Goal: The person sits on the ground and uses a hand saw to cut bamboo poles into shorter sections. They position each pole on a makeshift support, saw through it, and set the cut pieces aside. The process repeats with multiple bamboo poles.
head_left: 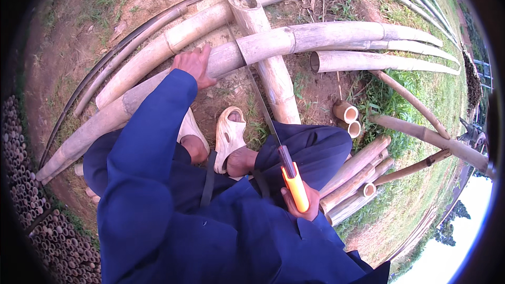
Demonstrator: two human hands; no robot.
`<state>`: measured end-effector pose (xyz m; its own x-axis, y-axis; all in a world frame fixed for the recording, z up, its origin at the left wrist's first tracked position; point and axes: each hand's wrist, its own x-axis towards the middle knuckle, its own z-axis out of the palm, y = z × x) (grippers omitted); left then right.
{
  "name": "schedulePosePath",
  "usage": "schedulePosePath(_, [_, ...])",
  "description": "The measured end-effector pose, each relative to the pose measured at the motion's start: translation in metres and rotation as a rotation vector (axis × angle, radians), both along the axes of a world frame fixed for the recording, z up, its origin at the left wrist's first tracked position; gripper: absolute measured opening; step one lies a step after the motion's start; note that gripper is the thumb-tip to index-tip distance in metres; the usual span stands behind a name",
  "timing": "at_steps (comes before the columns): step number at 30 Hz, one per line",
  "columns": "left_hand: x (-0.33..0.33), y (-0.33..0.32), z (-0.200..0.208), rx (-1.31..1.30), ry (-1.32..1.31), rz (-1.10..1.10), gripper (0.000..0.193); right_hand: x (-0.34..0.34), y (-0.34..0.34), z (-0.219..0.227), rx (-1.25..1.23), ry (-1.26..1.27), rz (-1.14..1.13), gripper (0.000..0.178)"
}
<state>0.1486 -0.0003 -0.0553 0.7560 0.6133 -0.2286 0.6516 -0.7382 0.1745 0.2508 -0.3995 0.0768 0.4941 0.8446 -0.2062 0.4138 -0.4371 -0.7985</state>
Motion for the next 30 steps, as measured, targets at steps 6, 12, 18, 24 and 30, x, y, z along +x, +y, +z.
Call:
schedulePosePath(6, [0.013, 0.006, -0.004, -0.024, -0.004, -0.012, 0.081, 0.033, 0.113, -0.082, 0.116, 0.219, -0.07, 0.025])
schedulePosePath(12, [0.003, 0.006, -0.001, -0.043, -0.02, 0.036, 0.083, 0.02, 0.11, -0.065, 0.172, 0.228, -0.084, 0.021])
schedulePosePath(18, [0.009, -0.002, 0.002, -0.04, 0.02, 0.014, 0.084, 0.008, 0.0, 0.014, -0.032, 0.116, -0.08, 0.032])
schedulePosePath(24, [0.016, 0.005, 0.004, -0.024, -0.021, -0.006, 0.083, 0.033, 0.151, -0.083, 0.262, 0.169, -0.114, 0.01])
schedulePosePath(30, [0.0, 0.002, 0.007, -0.023, 0.007, 0.032, 0.079, 0.02, 0.091, -0.031, 0.053, 0.189, -0.046, 0.022])
